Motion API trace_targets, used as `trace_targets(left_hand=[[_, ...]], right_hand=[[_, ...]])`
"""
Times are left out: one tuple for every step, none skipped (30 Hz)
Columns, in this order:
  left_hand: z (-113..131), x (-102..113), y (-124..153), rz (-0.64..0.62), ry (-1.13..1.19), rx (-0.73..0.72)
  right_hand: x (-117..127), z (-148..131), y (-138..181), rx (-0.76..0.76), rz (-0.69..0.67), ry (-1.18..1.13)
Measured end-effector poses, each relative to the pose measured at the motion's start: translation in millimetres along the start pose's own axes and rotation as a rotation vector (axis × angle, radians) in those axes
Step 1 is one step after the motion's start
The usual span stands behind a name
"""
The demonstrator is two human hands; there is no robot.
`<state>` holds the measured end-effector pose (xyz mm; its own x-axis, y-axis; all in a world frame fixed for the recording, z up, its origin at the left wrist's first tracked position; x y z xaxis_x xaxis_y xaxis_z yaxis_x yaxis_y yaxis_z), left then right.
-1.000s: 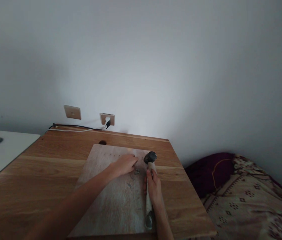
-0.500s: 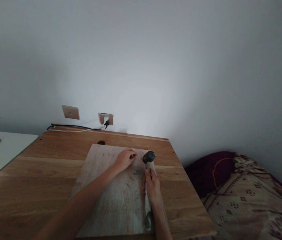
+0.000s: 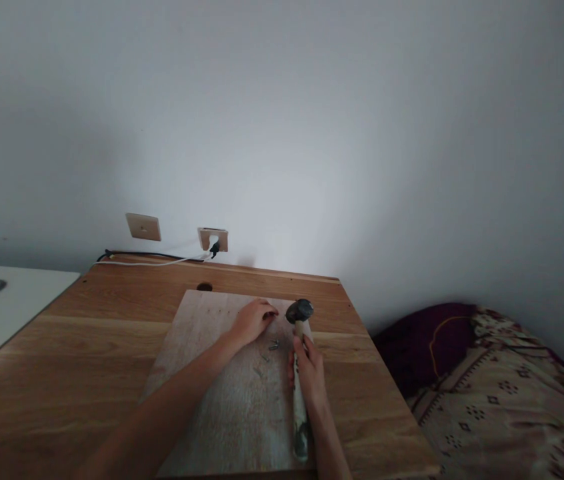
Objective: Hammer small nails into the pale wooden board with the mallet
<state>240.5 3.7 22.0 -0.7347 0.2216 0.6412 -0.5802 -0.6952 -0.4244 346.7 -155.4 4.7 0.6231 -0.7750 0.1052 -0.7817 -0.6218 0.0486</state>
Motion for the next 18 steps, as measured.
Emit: trace_targets(left_hand=[[0,0,0,0.0,-0.002,0.015],[-1,0,-1,0.003,-0.002,0.035],[-1,0,-1,0.006,0.0,0.06],[-2,0,-1,0.006,0.005,0.088],[-3,0,-2,0.007,0.015,0.116],[-3,0,-2,0.008,0.028,0.141],[-4,-1,-1,0.011,0.046,0.158],[-5,-1,-1,0.016,0.065,0.166],[-6,-2,-1,0.023,0.081,0.17],[-8,-3,-1,0.031,0.095,0.17],[-9,-3,0,0.039,0.106,0.169],[-11,-4,0,0.046,0.113,0.166],[-12,-4,0,0.051,0.116,0.166],[-14,-5,0,0.053,0.115,0.169],[-15,-5,0,0.055,0.108,0.174],[-15,-5,0,0.056,0.095,0.181],[-16,-5,0,0.056,0.08,0.188],[-16,-4,0,0.056,0.068,0.195]], right_hand=[[-4,-4,-1,-0.023,-0.038,-0.02],[-9,-8,-3,-0.044,-0.082,-0.04],[-13,-13,-4,-0.058,-0.124,-0.063],[-18,-18,-4,-0.061,-0.155,-0.088],[-21,-22,-5,-0.06,-0.175,-0.115],[-24,-27,-5,-0.056,-0.188,-0.141],[-25,-30,-4,-0.051,-0.199,-0.163],[-27,-32,-2,-0.048,-0.208,-0.18],[-27,-34,0,-0.046,-0.219,-0.191],[-28,-35,3,-0.045,-0.231,-0.197],[-28,-35,5,-0.045,-0.242,-0.201],[-28,-35,7,-0.044,-0.248,-0.206],[-27,-34,9,-0.044,-0.251,-0.21],[-27,-33,11,-0.044,-0.256,-0.212],[-28,-32,11,-0.046,-0.263,-0.208],[-28,-30,11,-0.048,-0.268,-0.2],[-29,-28,11,-0.048,-0.27,-0.188],[-30,-26,11,-0.045,-0.27,-0.177]])
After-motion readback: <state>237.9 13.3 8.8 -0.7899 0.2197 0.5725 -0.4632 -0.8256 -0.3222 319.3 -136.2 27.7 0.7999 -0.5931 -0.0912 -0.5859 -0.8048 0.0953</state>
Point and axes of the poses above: each hand's wrist, its own y-axis away from the middle knuckle, its own x-axis out of the back of the hand, z = x × y, the point moved 5 cm from there along -y, towards the middle knuckle, and after that the axes turned 11 degrees about z, right-handed, at the moved point
